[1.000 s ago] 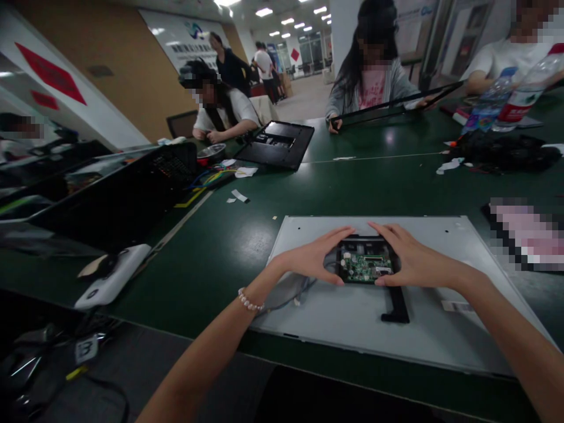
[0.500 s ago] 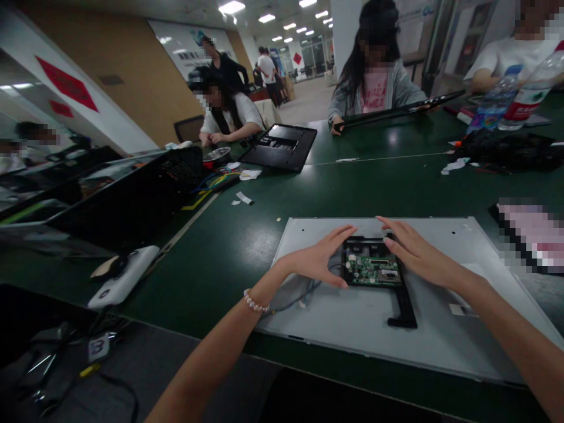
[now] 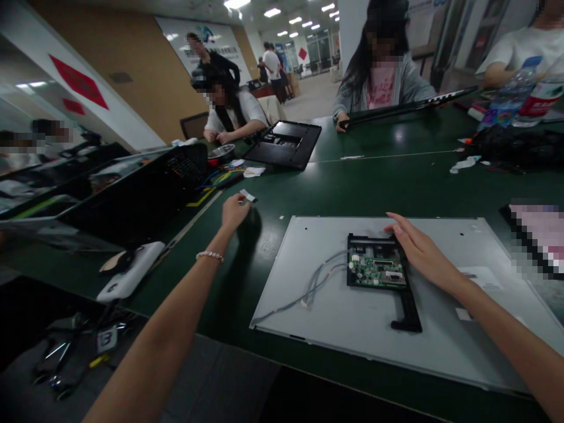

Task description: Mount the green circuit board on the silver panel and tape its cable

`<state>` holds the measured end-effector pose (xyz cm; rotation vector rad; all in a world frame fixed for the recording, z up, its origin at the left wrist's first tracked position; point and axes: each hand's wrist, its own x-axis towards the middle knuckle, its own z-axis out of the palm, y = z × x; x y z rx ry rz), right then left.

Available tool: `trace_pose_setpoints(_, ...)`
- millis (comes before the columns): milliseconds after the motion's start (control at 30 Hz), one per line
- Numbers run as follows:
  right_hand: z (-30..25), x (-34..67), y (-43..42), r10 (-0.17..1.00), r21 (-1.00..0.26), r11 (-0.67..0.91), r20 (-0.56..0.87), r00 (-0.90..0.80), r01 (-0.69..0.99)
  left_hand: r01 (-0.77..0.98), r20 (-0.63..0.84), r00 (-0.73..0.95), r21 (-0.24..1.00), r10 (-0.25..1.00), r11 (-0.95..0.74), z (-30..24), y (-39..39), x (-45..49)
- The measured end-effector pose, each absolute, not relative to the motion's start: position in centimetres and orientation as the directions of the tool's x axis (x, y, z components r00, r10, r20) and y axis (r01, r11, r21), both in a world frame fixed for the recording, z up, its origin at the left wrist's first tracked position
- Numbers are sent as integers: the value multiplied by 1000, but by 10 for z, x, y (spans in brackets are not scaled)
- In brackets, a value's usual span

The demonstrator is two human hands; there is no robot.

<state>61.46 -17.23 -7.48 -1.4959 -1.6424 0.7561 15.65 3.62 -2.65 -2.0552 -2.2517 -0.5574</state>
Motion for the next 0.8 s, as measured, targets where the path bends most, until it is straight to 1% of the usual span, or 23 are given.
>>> trace_pose_setpoints(67,-74,613,-172,990,-843,119,140,-1,525,971,278,-197,187,940,149,-28,45,139)
trace_pose_setpoints(167,-73,611,-171,992,-851,101,125,12,515,968,274,-247,120,929,222,-31,59,126)
trace_pose_setpoints(500,-71,610,-167,991,-848,108,136,17,520,962,237,-217,-113,947,249,-33,103,124)
trace_pose_setpoints(700,-70,611,-166,990,-841,120,140,-3,527,961,273,-153,-182,950,207,-21,87,135)
trace_pose_setpoints(767,-69,611,-166,989,-842,129,147,-7,524,971,303,-68,-197,951,132,-16,74,152)
trace_pose_setpoints(800,-69,611,-166,989,-842,130,148,-7,524,977,319,4,-204,948,64,-13,66,165)
